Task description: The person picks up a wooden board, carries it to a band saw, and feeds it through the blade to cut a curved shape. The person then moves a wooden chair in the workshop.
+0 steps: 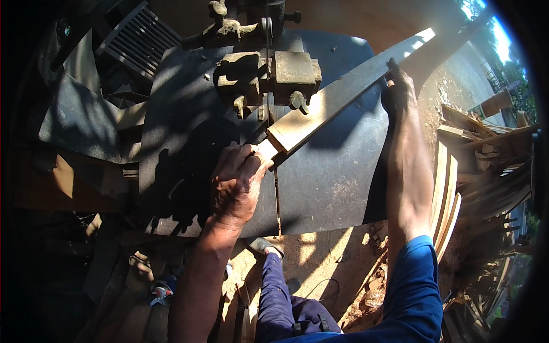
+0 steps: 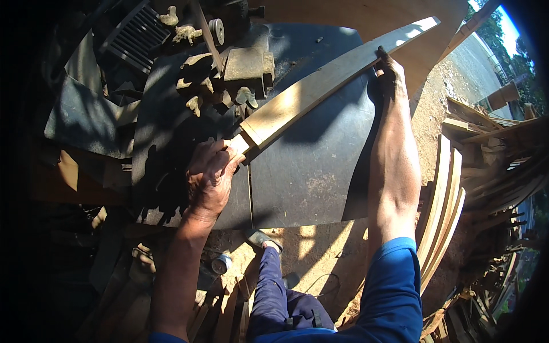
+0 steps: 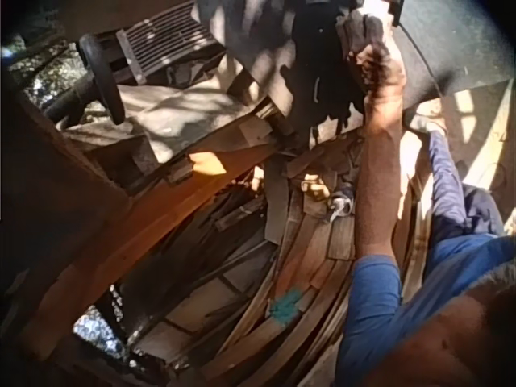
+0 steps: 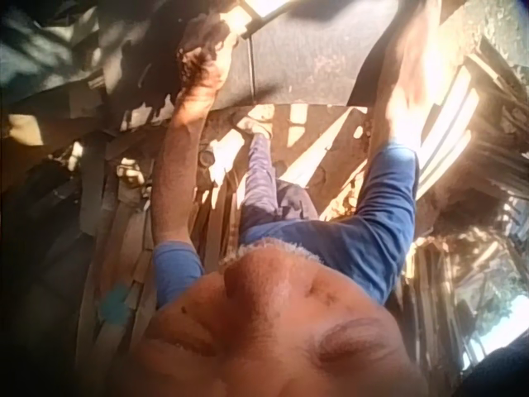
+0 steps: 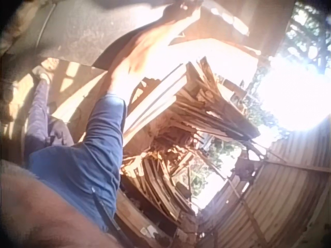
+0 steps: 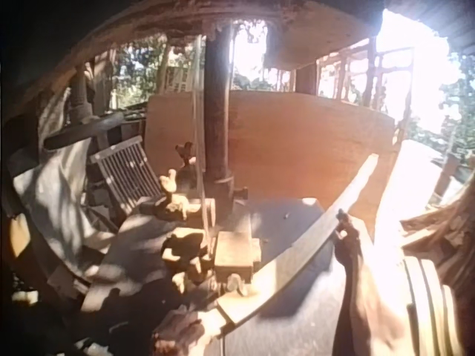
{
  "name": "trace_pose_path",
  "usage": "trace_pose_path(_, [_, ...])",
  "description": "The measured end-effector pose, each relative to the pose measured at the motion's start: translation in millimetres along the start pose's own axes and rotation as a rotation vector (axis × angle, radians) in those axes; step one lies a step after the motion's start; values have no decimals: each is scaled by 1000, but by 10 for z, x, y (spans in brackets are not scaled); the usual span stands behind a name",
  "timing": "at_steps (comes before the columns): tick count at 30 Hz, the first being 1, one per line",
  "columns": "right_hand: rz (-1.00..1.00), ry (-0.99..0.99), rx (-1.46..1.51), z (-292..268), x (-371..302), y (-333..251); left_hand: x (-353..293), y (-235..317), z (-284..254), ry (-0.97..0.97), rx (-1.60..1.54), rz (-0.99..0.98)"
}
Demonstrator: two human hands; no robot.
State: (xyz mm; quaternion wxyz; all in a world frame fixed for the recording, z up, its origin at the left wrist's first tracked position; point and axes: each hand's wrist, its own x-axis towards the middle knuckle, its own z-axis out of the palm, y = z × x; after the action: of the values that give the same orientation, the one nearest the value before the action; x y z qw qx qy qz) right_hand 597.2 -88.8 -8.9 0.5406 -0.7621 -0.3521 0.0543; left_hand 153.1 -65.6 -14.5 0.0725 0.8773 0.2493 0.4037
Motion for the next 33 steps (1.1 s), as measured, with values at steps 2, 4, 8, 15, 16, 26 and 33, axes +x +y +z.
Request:
trace_pose_path(2, [-105, 8, -137, -112, 108, 145, 9, 35, 89, 20, -33, 9])
trace_pose_path(4, [-154, 38, -298, -364, 229, 245, 19, 87, 318, 40, -110, 15])
trace_pose_path(8, [-10, 2, -81, 5, 56, -43, 5, 15, 56, -8, -21, -13])
trace_pose_path(15, [10, -29, 15, 95, -91, -276, 15, 39, 22, 3, -52, -43])
trace_pose_path(16, [10, -37, 31, 172, -100, -309, 26, 41, -61, -42, -8, -57])
trace_pose_path(26, [7, -19, -112, -20, 41, -141, 19, 77, 111, -13, -68, -76])
trace_pose_path(33, [23, -27, -190, -20, 68, -155, 42, 85, 81, -40, -19, -98])
